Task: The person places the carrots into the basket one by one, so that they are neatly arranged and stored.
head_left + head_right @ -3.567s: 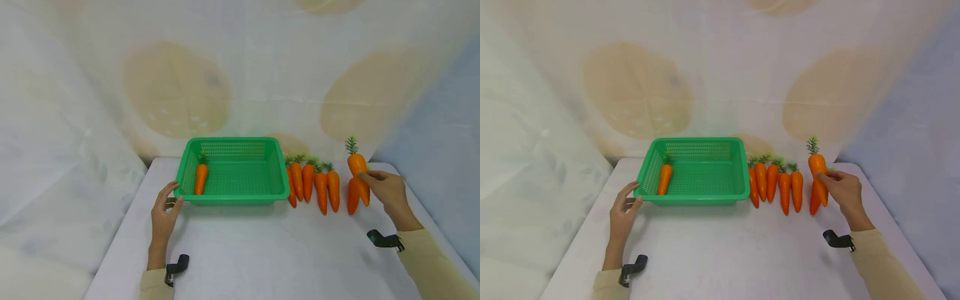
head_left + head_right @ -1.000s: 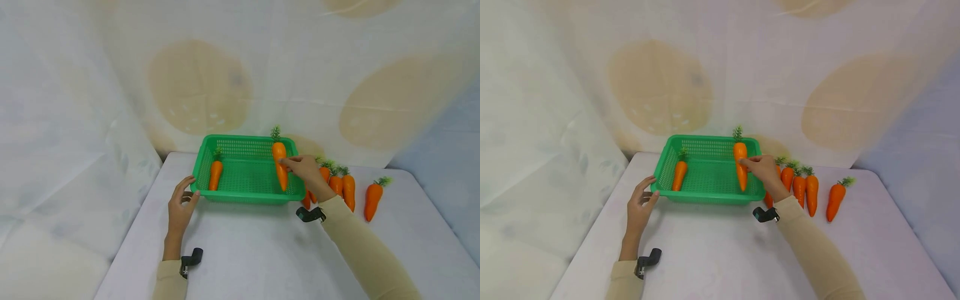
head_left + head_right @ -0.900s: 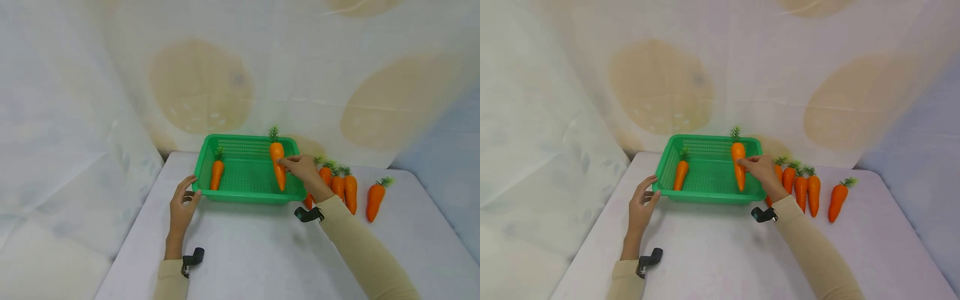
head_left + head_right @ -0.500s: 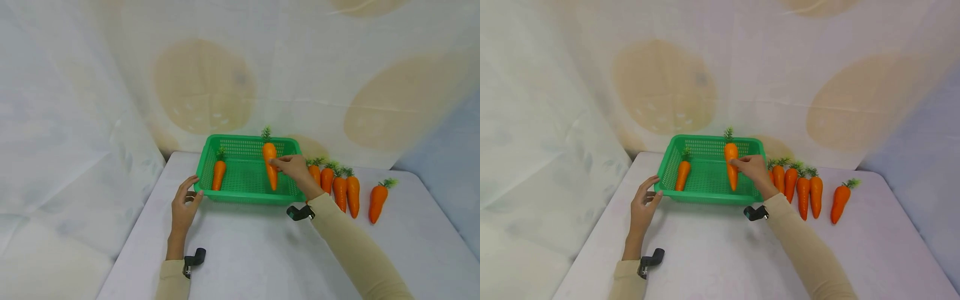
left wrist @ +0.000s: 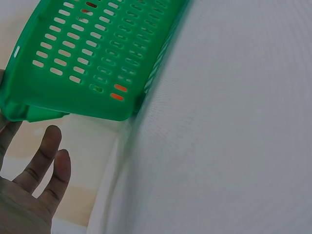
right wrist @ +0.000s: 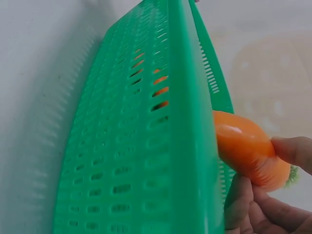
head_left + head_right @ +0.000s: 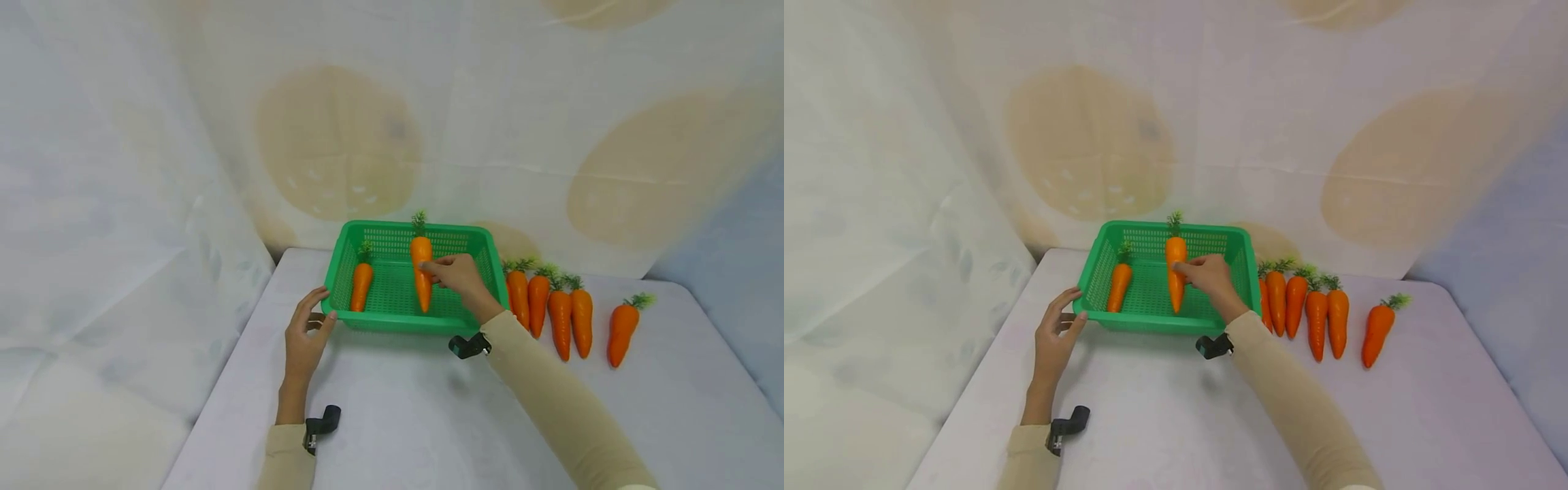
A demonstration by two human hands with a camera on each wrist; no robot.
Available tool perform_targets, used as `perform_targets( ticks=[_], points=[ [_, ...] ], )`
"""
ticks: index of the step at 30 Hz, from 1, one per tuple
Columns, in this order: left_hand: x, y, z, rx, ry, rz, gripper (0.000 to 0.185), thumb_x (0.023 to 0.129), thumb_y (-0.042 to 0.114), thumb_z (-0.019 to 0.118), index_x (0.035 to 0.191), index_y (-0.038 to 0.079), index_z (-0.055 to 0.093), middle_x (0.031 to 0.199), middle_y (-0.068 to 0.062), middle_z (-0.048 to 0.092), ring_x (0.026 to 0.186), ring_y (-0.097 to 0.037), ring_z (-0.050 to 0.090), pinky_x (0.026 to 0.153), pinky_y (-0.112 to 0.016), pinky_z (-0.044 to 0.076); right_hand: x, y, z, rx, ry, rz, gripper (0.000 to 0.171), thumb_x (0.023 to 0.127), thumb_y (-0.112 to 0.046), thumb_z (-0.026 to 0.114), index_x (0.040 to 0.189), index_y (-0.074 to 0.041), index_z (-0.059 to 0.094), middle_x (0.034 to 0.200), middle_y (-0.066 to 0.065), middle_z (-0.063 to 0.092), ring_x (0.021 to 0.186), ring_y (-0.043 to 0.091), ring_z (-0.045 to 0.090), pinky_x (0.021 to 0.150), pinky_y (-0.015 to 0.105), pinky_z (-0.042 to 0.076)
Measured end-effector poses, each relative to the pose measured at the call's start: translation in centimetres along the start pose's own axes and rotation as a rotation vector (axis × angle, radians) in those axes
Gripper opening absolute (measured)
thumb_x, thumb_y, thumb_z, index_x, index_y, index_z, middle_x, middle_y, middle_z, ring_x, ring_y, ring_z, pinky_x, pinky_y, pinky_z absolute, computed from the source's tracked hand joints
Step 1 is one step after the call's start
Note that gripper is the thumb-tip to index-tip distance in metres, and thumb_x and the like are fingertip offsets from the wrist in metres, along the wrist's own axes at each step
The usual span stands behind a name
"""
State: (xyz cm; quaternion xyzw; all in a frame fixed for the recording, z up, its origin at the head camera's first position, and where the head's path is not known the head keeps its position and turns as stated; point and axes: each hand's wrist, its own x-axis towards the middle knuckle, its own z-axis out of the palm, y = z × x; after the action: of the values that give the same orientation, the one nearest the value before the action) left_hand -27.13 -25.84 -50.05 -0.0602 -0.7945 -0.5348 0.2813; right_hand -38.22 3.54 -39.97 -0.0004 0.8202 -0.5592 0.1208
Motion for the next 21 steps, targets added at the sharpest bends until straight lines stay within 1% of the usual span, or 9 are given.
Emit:
perform_targets(
  ticks=[4,5,9,11,12,13,17,19,21],
  points=[
    [0.0,-0.2,-0.1,-0.01,-0.009,-0.003,0.043,0.097,0.023,0.068,0.139,0.018,0.059,0.146,0.007,0.051,0.088,-0.017,0.062,0.076,-0.026,0.051,0.3,-0.1,0.8,-0.023,-0.009,-0.001,0.051,0.09,-0.039,0.075,0.122,0.0,0.068,0.101,0.014,0.073,0.1,0.031,0.068,0.09,0.044,0.054],
    [0.0,0.3,-0.2,-0.012,-0.009,-0.003,0.043,0.097,0.022,0.068,0.139,0.016,0.059,0.146,0.005,0.051,0.088,-0.018,0.062,0.076,-0.026,0.051,0.4,0.0,1.0,-0.032,-0.009,-0.001,0.051,0.09,-0.039,0.075,0.122,0.0,0.068,0.101,0.014,0.073,0.1,0.031,0.068,0.09,0.044,0.054],
    [0.0,0.4,-0.3,-0.017,-0.009,0.0,0.043,0.097,0.021,0.068,0.138,0.015,0.059,0.146,0.004,0.052,0.088,-0.02,0.062,0.076,-0.029,0.052,0.8,-0.1,1.7,-0.048,-0.006,0.0,0.054,0.09,-0.038,0.075,0.124,0.003,0.066,0.102,0.015,0.074,0.098,0.03,0.069,0.089,0.043,0.054],
    [0.1,0.4,-0.3,-0.017,-0.008,0.0,0.043,0.097,0.019,0.069,0.138,0.015,0.06,0.146,0.003,0.052,0.088,-0.022,0.062,0.076,-0.032,0.052,0.9,-0.1,2.2,-0.045,-0.012,0.002,0.055,0.09,-0.036,0.075,0.126,0.004,0.065,0.103,0.017,0.074,0.099,0.03,0.069,0.09,0.044,0.054],
    [0.1,-0.1,-0.2,-0.017,-0.008,0.0,0.043,0.097,0.021,0.069,0.138,0.017,0.06,0.146,0.006,0.051,0.088,-0.021,0.062,0.076,-0.031,0.052,0.9,-0.2,2.4,-0.041,-0.018,0.004,0.055,0.091,-0.035,0.075,0.126,0.005,0.064,0.104,0.017,0.073,0.099,0.03,0.07,0.091,0.044,0.054],
    [0.0,-0.2,-0.2,-0.015,-0.007,-0.001,0.043,0.097,0.02,0.069,0.138,0.017,0.059,0.146,0.006,0.051,0.088,-0.021,0.062,0.076,-0.031,0.052,1.0,-0.3,2.6,-0.042,-0.022,0.005,0.055,0.091,-0.035,0.074,0.127,0.006,0.063,0.104,0.018,0.073,0.1,0.031,0.069,0.091,0.044,0.054],
    [-0.1,0.2,0.0,-0.008,-0.002,0.014,0.043,0.096,0.014,0.069,0.138,0.012,0.059,0.146,-0.001,0.052,0.086,-0.024,0.062,0.074,-0.03,0.051,1.1,-0.5,3.2,-0.03,-0.04,0.021,0.053,0.091,-0.033,0.074,0.126,0.006,0.064,0.105,0.018,0.073,0.102,0.031,0.069,0.092,0.044,0.053],
    [0.0,0.8,0.0,-0.003,0.002,0.025,0.043,0.096,0.01,0.069,0.137,0.007,0.059,0.146,-0.007,0.052,0.085,-0.027,0.062,0.073,-0.031,0.051,1.2,-0.5,3.5,-0.03,-0.044,0.029,0.05,0.091,-0.032,0.075,0.123,0.005,0.065,0.104,0.017,0.073,0.101,0.031,0.069,0.092,0.044,0.053],
    [0.0,1.9,-0.1,-0.001,0.004,0.039,0.043,0.095,0.006,0.068,0.136,0.003,0.058,0.145,-0.013,0.052,0.085,-0.03,0.062,0.073,-0.031,0.051,1.4,-0.6,3.8,-0.031,-0.047,0.032,0.048,0.091,-0.032,0.075,0.121,0.005,0.066,0.103,0.017,0.074,0.101,0.031,0.069,0.092,0.044,0.054]
  ],
)
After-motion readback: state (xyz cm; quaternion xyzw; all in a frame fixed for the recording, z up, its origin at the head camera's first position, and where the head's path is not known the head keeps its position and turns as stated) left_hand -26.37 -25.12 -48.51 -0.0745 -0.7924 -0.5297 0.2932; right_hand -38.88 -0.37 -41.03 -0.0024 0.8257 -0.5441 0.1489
